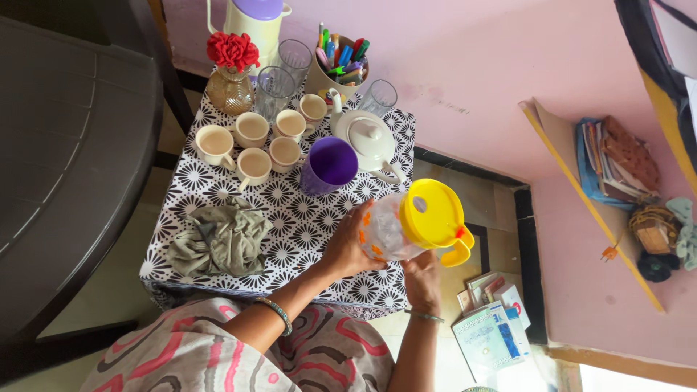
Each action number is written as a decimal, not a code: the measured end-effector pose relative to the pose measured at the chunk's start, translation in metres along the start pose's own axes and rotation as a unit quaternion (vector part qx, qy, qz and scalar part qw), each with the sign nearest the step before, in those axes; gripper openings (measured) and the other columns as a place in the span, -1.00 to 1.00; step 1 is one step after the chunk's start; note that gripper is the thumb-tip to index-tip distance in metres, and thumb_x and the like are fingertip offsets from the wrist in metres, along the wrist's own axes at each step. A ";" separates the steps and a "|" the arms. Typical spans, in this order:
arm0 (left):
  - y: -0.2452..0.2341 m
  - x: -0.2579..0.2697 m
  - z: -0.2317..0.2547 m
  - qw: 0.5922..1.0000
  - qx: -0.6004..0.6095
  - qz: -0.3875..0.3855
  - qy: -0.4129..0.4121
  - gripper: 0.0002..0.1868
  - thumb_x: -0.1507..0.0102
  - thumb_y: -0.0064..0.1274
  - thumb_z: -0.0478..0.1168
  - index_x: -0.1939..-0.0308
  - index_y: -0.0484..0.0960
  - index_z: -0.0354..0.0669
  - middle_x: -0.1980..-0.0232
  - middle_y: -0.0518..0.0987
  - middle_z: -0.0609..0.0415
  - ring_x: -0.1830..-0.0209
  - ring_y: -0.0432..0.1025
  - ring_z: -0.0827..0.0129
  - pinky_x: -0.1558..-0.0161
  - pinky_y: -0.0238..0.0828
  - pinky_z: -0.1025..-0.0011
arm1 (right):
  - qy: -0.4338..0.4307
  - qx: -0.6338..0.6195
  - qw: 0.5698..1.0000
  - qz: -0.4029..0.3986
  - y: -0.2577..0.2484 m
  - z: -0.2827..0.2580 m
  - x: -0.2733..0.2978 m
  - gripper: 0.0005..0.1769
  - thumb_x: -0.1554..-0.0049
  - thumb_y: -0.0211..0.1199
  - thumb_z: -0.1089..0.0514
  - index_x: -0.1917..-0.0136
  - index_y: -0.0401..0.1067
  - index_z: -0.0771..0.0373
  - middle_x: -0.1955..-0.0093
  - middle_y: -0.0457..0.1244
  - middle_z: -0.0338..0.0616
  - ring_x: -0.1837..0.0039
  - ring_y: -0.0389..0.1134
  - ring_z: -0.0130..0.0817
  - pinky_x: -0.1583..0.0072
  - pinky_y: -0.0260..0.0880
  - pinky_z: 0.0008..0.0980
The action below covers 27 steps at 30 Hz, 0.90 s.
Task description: The person rearranges several small cups, glasses, a teapot, and jugs on a patterned tablecloth, using a small cloth to wipe some of the items.
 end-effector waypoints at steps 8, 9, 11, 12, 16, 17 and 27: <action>-0.004 -0.002 0.014 0.998 0.023 0.017 0.047 0.41 0.13 0.59 -0.03 -0.60 -0.04 -0.16 -0.55 0.15 -0.25 -0.51 0.13 -0.17 -0.49 0.12 0.04 | -0.082 0.220 0.971 0.057 -0.001 0.015 -0.002 0.40 0.22 0.65 -0.04 -0.59 -0.18 0.38 -0.51 0.11 0.10 -0.45 0.26 -0.13 -0.39 0.38 -0.15; -0.003 -0.001 0.013 0.999 0.035 0.012 0.039 0.40 0.13 0.58 -0.06 -0.60 -0.05 -0.16 -0.55 0.15 -0.27 -0.52 0.13 -0.17 -0.48 0.12 0.06 | -0.089 0.257 0.960 0.068 0.002 0.009 -0.002 0.40 0.23 0.65 0.06 -0.60 -0.23 0.37 -0.51 0.09 0.12 -0.46 0.24 -0.12 -0.40 0.37 -0.15; -0.003 -0.001 0.011 0.998 0.056 0.006 0.024 0.38 0.14 0.54 -0.12 -0.59 -0.07 -0.17 -0.56 0.14 -0.29 -0.53 0.12 -0.17 -0.48 0.12 0.09 | -0.108 0.327 0.935 0.085 0.014 -0.004 -0.006 0.44 0.23 0.64 0.25 -0.61 -0.33 0.33 -0.50 0.05 0.15 -0.47 0.21 -0.08 -0.42 0.33 -0.14; -0.002 0.000 0.010 0.998 0.050 -0.006 0.031 0.32 0.07 0.50 -0.16 -0.61 -0.07 -0.18 -0.58 0.13 -0.31 -0.57 0.10 -0.15 -0.50 0.12 0.12 | -0.111 0.291 0.946 0.092 0.017 -0.009 -0.006 0.43 0.22 0.61 0.28 -0.62 -0.35 0.31 -0.51 0.04 0.15 -0.47 0.21 -0.08 -0.41 0.34 -0.13; 0.003 0.000 0.009 0.995 0.063 -0.063 0.033 0.14 -0.12 0.32 -0.31 -0.62 -0.11 -0.22 -0.63 0.01 -0.36 -0.63 0.00 -0.12 -0.53 0.08 0.20 | -0.148 0.217 0.957 0.121 0.024 -0.023 -0.007 0.47 0.18 0.55 0.38 -0.68 -0.44 0.23 -0.57 -0.05 0.14 -0.54 0.11 -0.07 -0.47 0.28 -0.08; 0.006 -0.001 0.010 0.994 0.075 -0.079 0.027 0.10 -0.15 0.27 -0.34 -0.61 -0.13 -0.23 -0.63 -0.04 -0.37 -0.63 -0.04 -0.13 -0.52 0.07 0.21 | -0.163 0.215 0.954 0.128 0.024 -0.026 -0.007 0.50 0.17 0.55 0.40 -0.69 -0.47 0.21 -0.60 -0.09 0.14 -0.56 0.06 -0.07 -0.50 0.23 -0.07; 0.015 -0.011 0.021 0.976 0.169 -0.137 0.021 -0.13 -0.26 0.13 -0.32 -0.60 0.05 -0.19 -0.66 0.09 -0.15 -0.64 0.05 0.14 -0.59 -0.04 0.30 | -0.239 0.208 0.915 0.250 0.031 -0.060 -0.038 0.37 0.03 0.56 0.38 -0.71 -0.37 0.18 -0.67 -0.11 0.17 -0.64 0.02 0.02 -0.60 0.14 -0.01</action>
Point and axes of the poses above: each hand's wrist, its own x-axis away from the middle knuckle, its own y-axis out of the palm, z = x × y, the point moved 6 cm from there along -x, towards the middle knuckle
